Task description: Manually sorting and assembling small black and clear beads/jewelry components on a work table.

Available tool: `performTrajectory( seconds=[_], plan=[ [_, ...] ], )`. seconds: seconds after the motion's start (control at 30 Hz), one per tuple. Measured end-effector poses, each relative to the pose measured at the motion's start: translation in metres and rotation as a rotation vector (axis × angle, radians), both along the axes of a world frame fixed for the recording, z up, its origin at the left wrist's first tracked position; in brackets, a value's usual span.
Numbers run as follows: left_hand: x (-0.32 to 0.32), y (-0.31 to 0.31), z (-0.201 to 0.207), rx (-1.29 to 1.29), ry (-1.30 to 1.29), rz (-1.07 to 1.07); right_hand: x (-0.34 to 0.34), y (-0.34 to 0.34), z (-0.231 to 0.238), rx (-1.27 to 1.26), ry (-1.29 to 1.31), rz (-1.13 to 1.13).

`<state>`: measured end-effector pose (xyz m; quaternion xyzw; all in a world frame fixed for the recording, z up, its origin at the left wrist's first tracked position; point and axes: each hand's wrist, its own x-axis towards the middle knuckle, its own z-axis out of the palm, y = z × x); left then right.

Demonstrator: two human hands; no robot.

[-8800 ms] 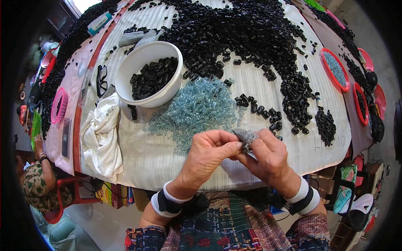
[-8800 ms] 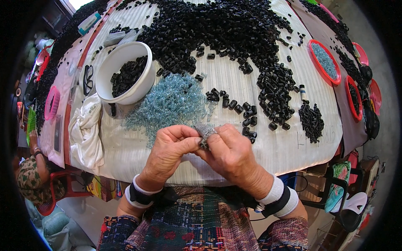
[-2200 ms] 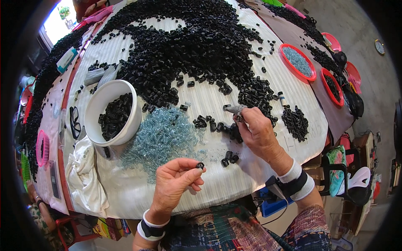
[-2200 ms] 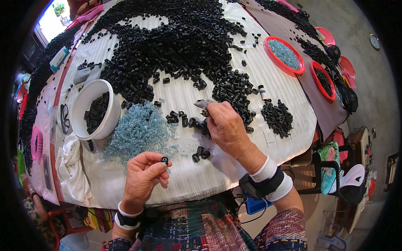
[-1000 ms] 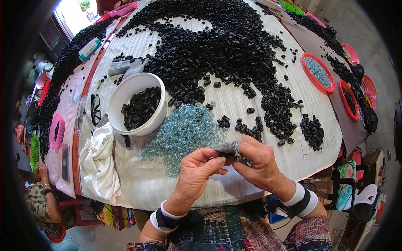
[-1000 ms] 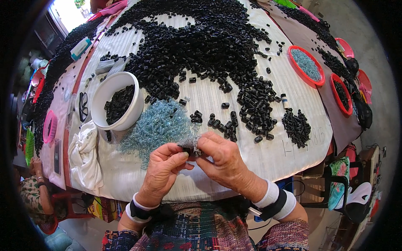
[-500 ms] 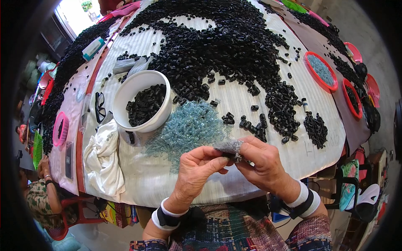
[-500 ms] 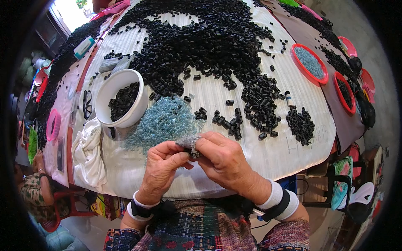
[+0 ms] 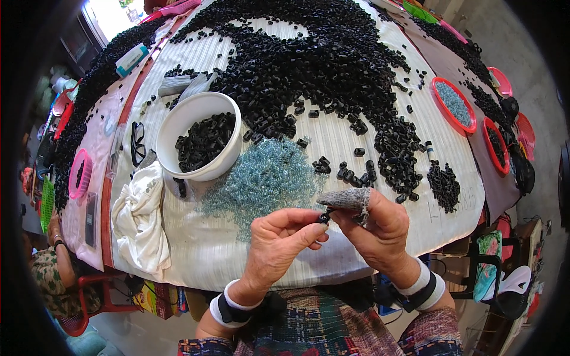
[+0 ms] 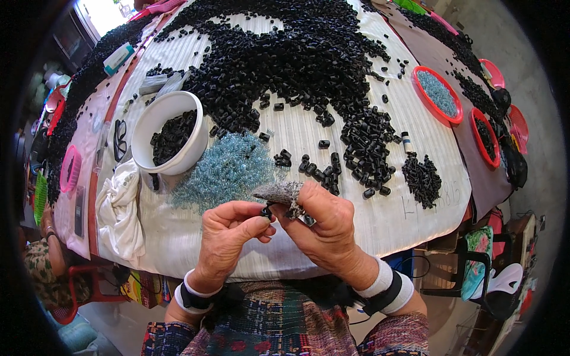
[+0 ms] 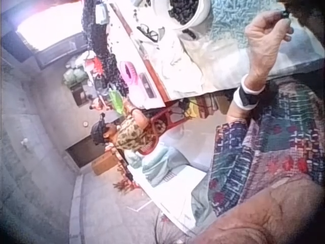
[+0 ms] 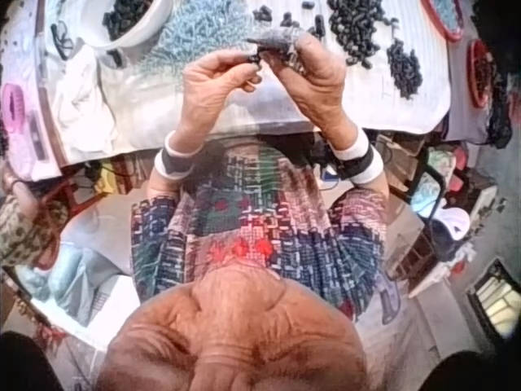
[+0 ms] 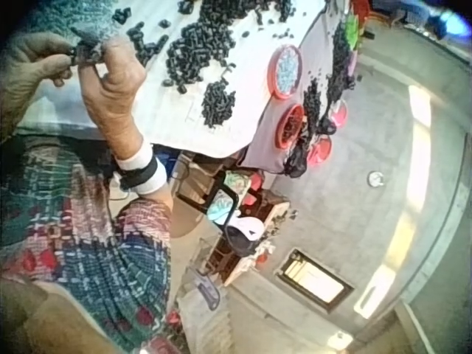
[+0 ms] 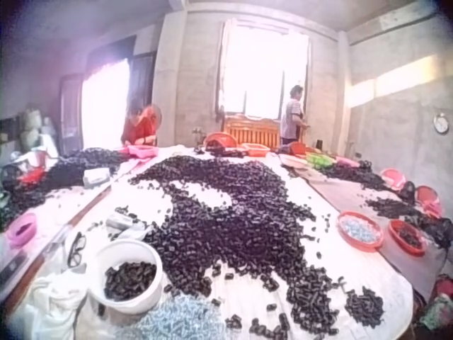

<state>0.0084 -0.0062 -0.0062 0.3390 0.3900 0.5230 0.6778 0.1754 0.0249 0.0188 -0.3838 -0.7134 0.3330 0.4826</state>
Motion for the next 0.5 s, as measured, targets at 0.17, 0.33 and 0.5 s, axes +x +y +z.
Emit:
performTrajectory(
  seconds=[0.17, 0.33, 0.5],
  plan=[
    [-0.0001, -0.0013, 0.0019, 0.013, 0.038, 0.006, -0.0003, -0.0007, -0.0016, 0.049, -0.064, -0.023],
    [0.0002, -0.001, 0.0002, 0.009, 0.082, 0.005, -0.0013, -0.0014, -0.0018, 0.071, -0.111, -0.049],
    [0.0016, -0.0006, -0.0031, 0.0, 0.084, 0.02, 0.0047, -0.0022, -0.0105, 0.164, -0.276, -0.056]
  ],
)
